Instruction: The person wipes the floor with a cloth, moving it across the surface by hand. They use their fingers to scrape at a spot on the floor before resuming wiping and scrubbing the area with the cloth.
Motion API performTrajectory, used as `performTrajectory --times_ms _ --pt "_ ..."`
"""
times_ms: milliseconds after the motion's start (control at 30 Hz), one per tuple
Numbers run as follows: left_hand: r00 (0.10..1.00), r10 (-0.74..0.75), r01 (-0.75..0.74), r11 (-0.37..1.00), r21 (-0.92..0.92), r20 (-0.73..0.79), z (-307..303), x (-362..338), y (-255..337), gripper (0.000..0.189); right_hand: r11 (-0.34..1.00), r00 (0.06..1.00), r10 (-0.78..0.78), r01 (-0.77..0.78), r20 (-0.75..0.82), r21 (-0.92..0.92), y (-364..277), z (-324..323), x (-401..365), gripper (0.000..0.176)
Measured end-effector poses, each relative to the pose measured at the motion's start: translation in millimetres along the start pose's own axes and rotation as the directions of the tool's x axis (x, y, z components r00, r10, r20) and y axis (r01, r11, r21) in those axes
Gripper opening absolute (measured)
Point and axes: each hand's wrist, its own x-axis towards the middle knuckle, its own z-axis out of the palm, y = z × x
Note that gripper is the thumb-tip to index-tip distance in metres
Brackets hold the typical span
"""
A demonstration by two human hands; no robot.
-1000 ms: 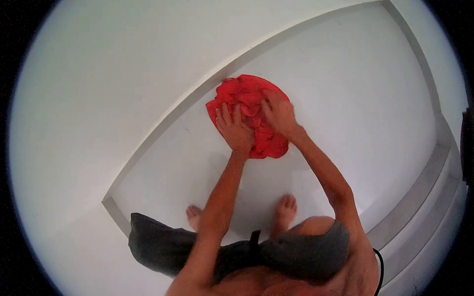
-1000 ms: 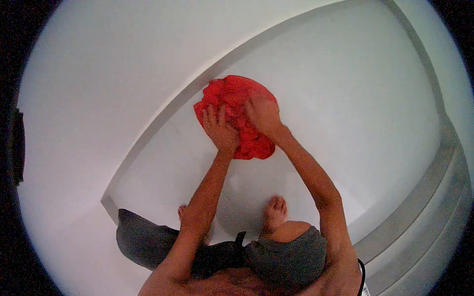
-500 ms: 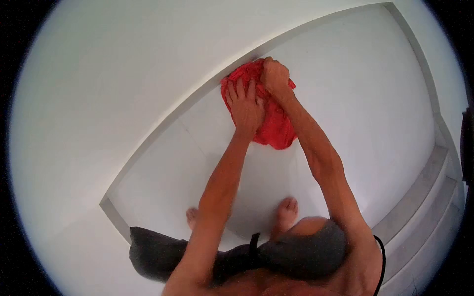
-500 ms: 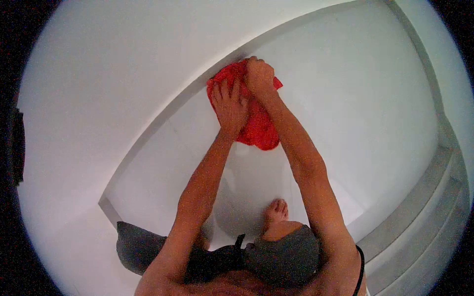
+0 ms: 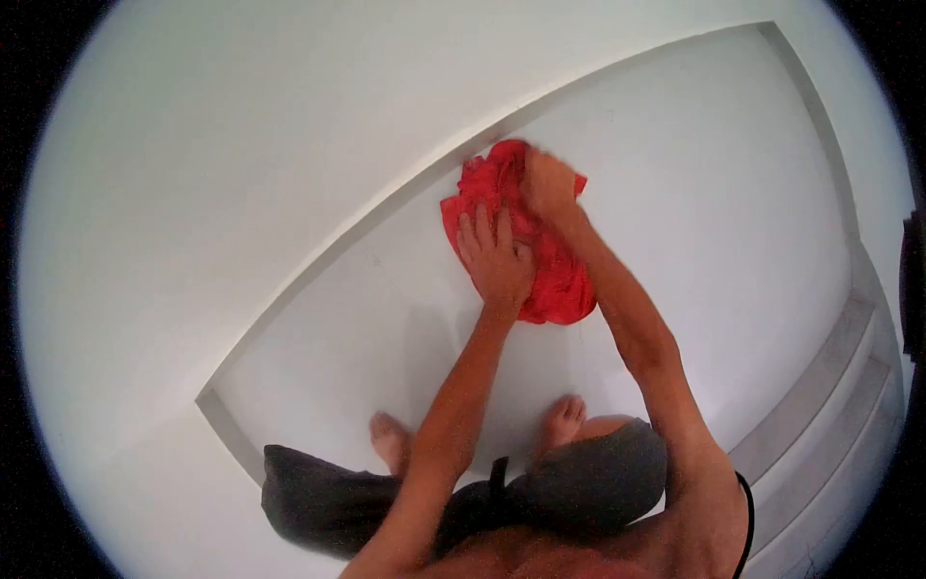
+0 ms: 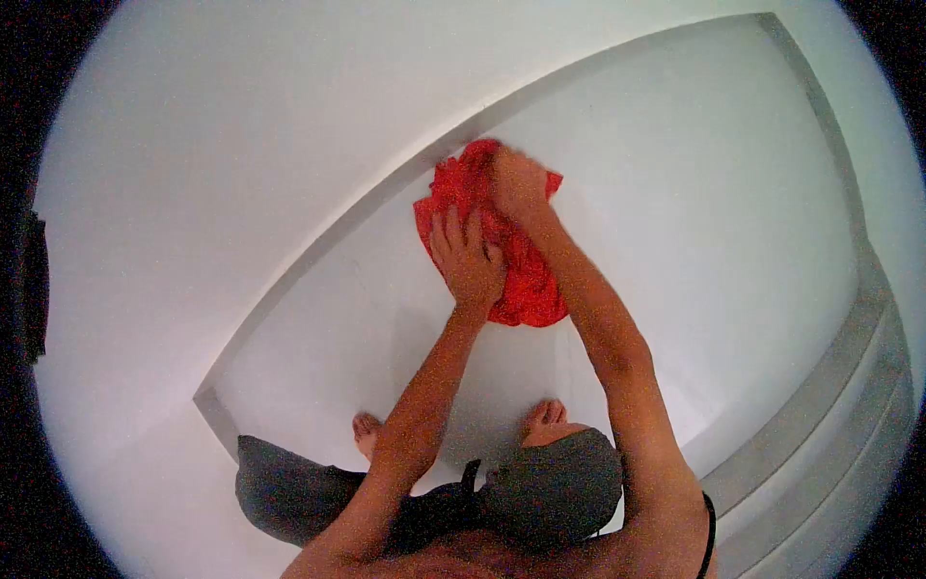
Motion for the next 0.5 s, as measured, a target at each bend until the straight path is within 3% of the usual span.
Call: performTrajectory --times_ms 67,167,267,300,400,433,500 --pt "0.998 -0.044 0.043 0.999 0.012 0.044 2 3 2 0.058 0.999 0.998 -0.047 0.048 0.039 -0.015 4 8 2 0.022" --pt "1.0 -0.004 0.005 0.999 0.032 -0.024 9 13 -12 0.057 0.998 0.997 0.032 -0.035 0.063 0.05 -2 1 46 0.026" --pt "0.999 -0.023 0.023 1.0 -0.017 -0.022 1 14 -8 0.058 0.998 0.997 0.043 -0.046 0.064 0.048 -23 -21 33 0.025" --pt "1.0 -0.018 0.018 1.0 -0.003 -0.022 -2 16 -5 0.058 0.995 0.983 0.065 -0.076 0.17 0.06 -25 -18 20 0.025" --pt "0.999 -0.034 0.033 0.998 0.046 0.03 9 1 -5 0.059 1.0 0.998 -0.015 0.016 0.066 -0.015 -5 10 9 0.024" --pt "1.0 -0.024 0.024 0.999 0.042 0.014 8 12 -4 0.059 0.994 0.995 -0.099 0.099 0.004 -0.034 6 9 40 0.025" --pt "1.0 -0.015 0.015 0.999 0.032 0.006 4 21 -3 0.059 0.999 0.998 -0.038 0.038 0.051 -0.001 1 -5 46 0.025"
